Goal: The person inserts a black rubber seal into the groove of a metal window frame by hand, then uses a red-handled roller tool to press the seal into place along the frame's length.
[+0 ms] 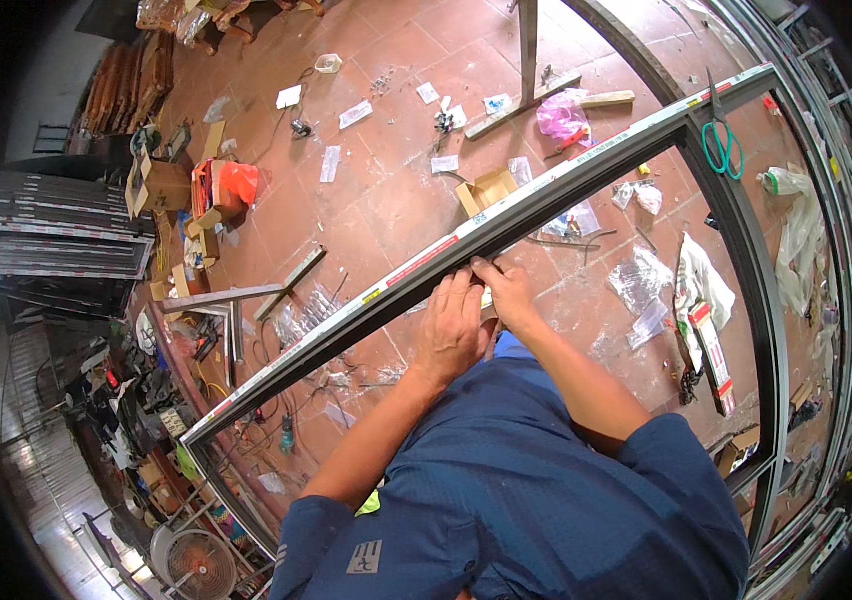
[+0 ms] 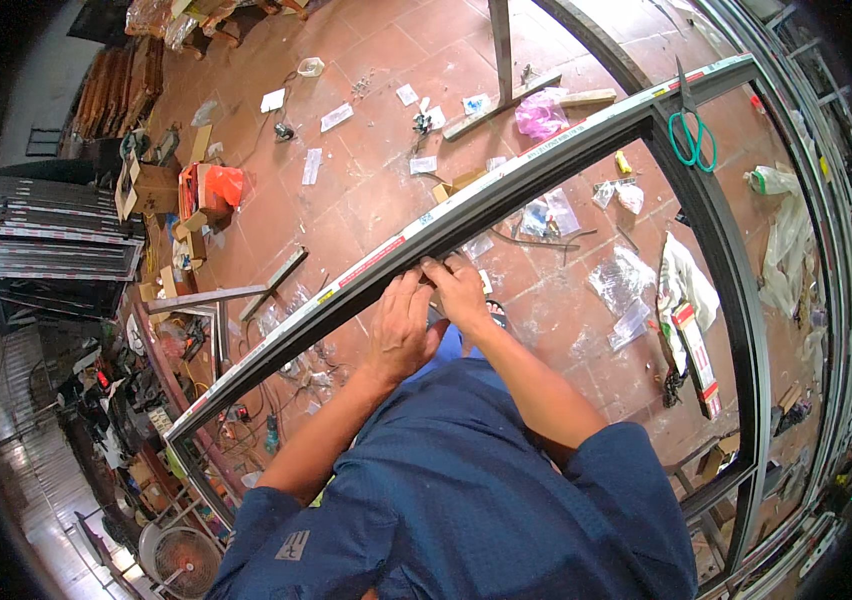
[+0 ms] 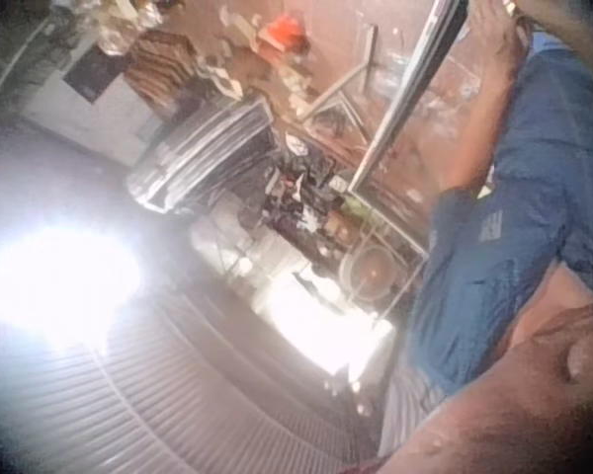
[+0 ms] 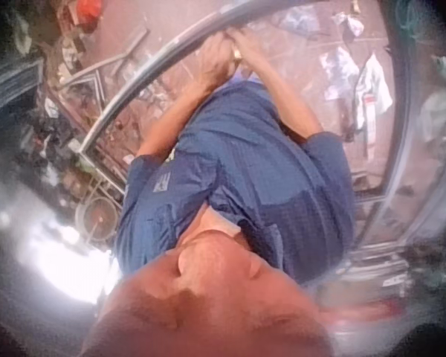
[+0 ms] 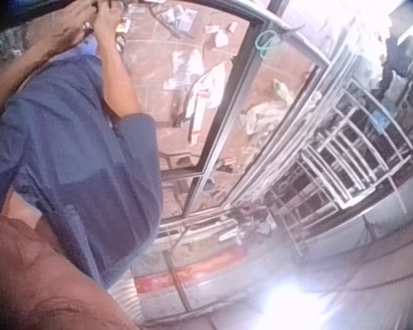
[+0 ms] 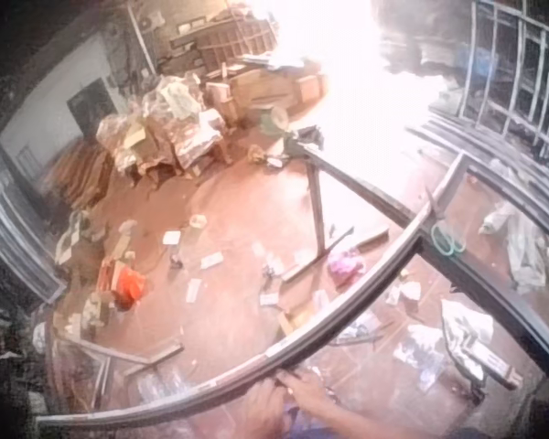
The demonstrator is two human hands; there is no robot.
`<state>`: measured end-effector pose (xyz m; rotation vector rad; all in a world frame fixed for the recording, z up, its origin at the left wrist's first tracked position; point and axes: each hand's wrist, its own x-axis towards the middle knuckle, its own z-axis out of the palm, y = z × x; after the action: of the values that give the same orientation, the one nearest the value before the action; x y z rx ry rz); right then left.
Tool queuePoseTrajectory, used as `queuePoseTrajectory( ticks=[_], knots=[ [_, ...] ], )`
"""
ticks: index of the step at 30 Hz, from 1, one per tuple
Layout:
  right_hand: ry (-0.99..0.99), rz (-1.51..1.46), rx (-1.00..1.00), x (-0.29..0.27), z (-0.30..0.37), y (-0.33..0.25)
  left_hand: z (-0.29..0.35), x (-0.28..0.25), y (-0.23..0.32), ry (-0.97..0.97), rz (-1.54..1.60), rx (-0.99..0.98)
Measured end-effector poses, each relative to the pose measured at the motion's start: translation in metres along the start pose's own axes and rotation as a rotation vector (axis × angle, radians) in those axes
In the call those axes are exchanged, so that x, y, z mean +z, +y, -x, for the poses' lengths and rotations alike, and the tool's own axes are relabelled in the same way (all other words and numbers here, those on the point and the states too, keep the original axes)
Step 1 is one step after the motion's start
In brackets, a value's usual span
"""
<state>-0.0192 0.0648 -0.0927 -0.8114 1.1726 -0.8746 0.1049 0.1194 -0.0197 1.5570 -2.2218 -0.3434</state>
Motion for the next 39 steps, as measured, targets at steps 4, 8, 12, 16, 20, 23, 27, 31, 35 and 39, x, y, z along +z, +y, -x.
queuePoseTrajectory(
  ticks=[4,8,12,16,20,23,27,31,35,39],
  knots=[
    [0.058,-0.011,-0.06,-0.002,-0.013,0.016,-0.01,0.008,-0.004,0.0,0.004,-0.015],
    [0.094,-0.007,-0.08,-0.003,-0.018,0.015,-0.014,0.008,-0.007,0.009,0.012,0.016],
    [0.088,-0.17,-0.01,-0.008,-0.01,-0.006,-0.015,0.01,-0.009,0.01,0.048,0.07],
    [0.152,-0.081,-0.049,-0.015,-0.016,0.006,-0.021,0.022,-0.012,0.012,-0.001,0.097],
    [0.128,0.025,-0.053,-0.019,-0.014,-0.012,-0.028,0.015,-0.003,0.009,0.061,0.057],
    [0.053,-0.174,0.045,-0.027,-0.014,-0.014,-0.034,0.012,0.003,0.02,0.063,0.048],
    [0.019,-0.027,0.027,-0.043,-0.024,-0.019,-0.036,0.026,0.013,0.031,0.023,-0.022],
    [-0.061,0.078,-0.042,-0.045,-0.043,0.007,-0.039,0.031,0.016,0.031,-0.001,-0.09],
    [-0.23,-0.065,0.024,-0.06,-0.041,-0.004,-0.044,0.03,0.025,0.01,-0.003,-0.122],
    [-0.272,-0.008,0.008,-0.072,-0.048,-0.03,-0.05,0.036,0.037,0.011,-0.044,-0.117]
  ],
)
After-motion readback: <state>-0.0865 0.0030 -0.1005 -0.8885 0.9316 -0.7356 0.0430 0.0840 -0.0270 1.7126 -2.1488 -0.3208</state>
